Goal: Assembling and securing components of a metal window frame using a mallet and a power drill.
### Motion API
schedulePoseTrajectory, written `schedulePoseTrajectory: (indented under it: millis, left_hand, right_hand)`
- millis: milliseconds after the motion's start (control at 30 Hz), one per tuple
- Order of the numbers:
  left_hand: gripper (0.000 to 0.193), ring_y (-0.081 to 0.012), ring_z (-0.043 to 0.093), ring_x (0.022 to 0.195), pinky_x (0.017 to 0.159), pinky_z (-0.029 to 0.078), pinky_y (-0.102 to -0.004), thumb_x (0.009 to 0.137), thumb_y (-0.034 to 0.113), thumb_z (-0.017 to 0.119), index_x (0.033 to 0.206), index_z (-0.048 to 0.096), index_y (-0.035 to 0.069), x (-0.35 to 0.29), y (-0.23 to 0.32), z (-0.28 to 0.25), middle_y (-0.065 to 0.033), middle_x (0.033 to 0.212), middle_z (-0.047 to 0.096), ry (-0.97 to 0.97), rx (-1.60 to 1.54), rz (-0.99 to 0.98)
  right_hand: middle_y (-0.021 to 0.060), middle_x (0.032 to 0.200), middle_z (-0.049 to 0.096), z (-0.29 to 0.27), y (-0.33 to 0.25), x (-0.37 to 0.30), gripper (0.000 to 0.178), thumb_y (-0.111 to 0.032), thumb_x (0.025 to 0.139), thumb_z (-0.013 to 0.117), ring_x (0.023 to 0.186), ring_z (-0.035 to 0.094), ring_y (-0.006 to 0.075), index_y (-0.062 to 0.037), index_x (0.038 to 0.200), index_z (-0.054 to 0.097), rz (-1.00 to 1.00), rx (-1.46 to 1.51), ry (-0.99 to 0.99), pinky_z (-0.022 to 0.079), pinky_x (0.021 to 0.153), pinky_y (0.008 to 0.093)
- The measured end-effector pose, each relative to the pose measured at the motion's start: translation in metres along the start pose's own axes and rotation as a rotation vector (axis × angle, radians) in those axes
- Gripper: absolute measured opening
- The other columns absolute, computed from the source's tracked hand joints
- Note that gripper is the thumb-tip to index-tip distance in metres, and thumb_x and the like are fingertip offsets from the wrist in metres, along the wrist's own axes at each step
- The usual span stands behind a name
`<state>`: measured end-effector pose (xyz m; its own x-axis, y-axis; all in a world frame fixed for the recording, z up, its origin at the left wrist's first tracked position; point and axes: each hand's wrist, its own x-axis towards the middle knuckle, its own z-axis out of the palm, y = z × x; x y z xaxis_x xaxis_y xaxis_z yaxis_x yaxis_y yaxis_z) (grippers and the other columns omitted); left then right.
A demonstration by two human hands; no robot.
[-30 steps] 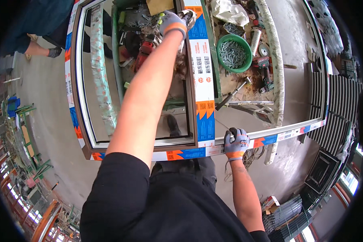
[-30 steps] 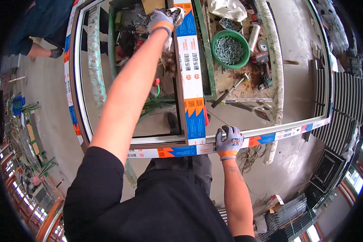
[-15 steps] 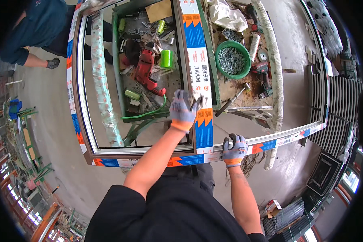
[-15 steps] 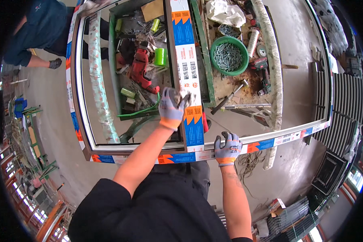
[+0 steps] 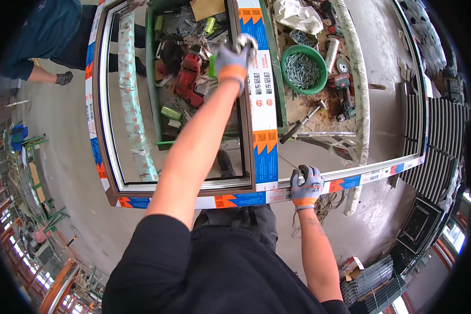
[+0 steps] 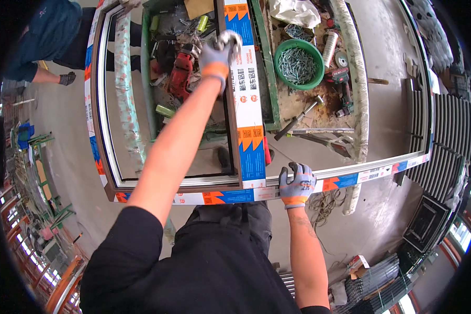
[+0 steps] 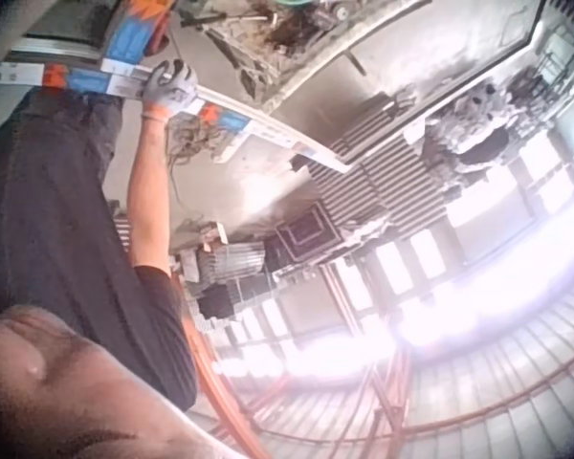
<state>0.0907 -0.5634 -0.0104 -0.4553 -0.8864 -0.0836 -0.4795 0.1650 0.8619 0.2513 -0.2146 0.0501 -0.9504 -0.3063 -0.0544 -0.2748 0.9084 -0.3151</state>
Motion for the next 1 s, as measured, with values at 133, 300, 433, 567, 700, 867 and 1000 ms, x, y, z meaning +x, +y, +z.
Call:
schedulePoseTrajectory:
  millis: [133,300,433,567,700,867,1000]
  left_hand:
    - [0.052,-0.0274,0.066,0.096,0.086,0.051,-0.0371,0.075,0.020,0.081,0.114,0.058,-0.003,-0.133,-0.033,-0.046,-0.0184,0.105,0.068,-0.179,-0.245,-0.105]
    - [0.060,-0.0321,0.061,0.111,0.095,0.048,-0.0380,0.078,0.021,0.077,0.125,0.051,-0.004,-0.148,-0.053,-0.034,-0.0221,0.116,0.063,-0.121,-0.164,-0.030]
    - [0.054,-0.0370,0.066,0.096,0.083,0.051,-0.0424,0.075,0.029,0.079,0.114,0.058,-0.002,-0.018,-0.042,0.006,-0.0220,0.106,0.067,-0.058,-0.177,-0.001]
    - [0.051,-0.0312,0.068,0.094,0.082,0.051,-0.0357,0.078,0.037,0.076,0.110,0.062,-0.001,0.065,0.019,0.018,-0.0205,0.104,0.069,-0.193,-0.078,-0.033]
    - [0.054,-0.0348,0.065,0.101,0.087,0.050,-0.0399,0.077,0.028,0.078,0.115,0.056,-0.003,-0.012,-0.028,0.007,-0.0223,0.110,0.066,-0.166,-0.275,0.011]
    - [0.050,-0.0204,0.060,0.107,0.097,0.046,-0.0333,0.081,0.003,0.071,0.126,0.051,-0.004,-0.176,-0.074,-0.056,-0.0155,0.116,0.061,-0.344,-0.281,-0.111]
    - [0.040,-0.0171,0.060,0.100,0.087,0.048,-0.0310,0.081,0.005,0.072,0.116,0.054,-0.003,-0.157,-0.068,-0.058,-0.0133,0.107,0.064,-0.340,-0.252,-0.084]
  right_hand:
    - [0.0095,0.090,0.063,-0.005,0.007,-0.004,0.018,-0.019,0.077,0.070,0.086,0.060,0.0313,-0.0100,0.091,0.065,0.000,-0.015,-0.012,0.045,0.077,0.0423]
    - [0.0103,0.090,0.063,-0.002,0.015,-0.004,0.019,-0.019,0.075,0.071,0.087,0.060,0.0319,-0.0104,0.091,0.066,-0.014,-0.021,-0.020,0.045,0.078,0.0424]
    - [0.0107,0.090,0.063,-0.008,-0.002,-0.002,0.020,-0.019,0.075,0.070,0.086,0.060,0.0325,-0.0096,0.091,0.066,-0.035,-0.020,-0.041,0.045,0.077,0.0434]
    - [0.0109,0.089,0.063,0.002,0.007,-0.002,0.018,-0.019,0.075,0.070,0.085,0.060,0.0332,-0.0094,0.090,0.066,-0.039,0.002,-0.036,0.045,0.077,0.0436]
    - [0.0105,0.091,0.064,0.002,0.005,-0.001,0.019,-0.023,0.076,0.070,0.088,0.060,0.0314,-0.0109,0.090,0.066,-0.002,-0.026,-0.050,0.044,0.079,0.0428]
    - [0.0118,0.090,0.063,-0.007,0.005,0.000,0.020,-0.021,0.075,0.071,0.087,0.059,0.0337,-0.0095,0.091,0.067,0.016,-0.033,-0.053,0.045,0.078,0.0441]
    - [0.0128,0.089,0.063,-0.003,0.002,0.001,0.019,-0.020,0.076,0.071,0.086,0.059,0.0355,-0.0095,0.091,0.066,-0.027,0.011,-0.028,0.044,0.077,0.0454]
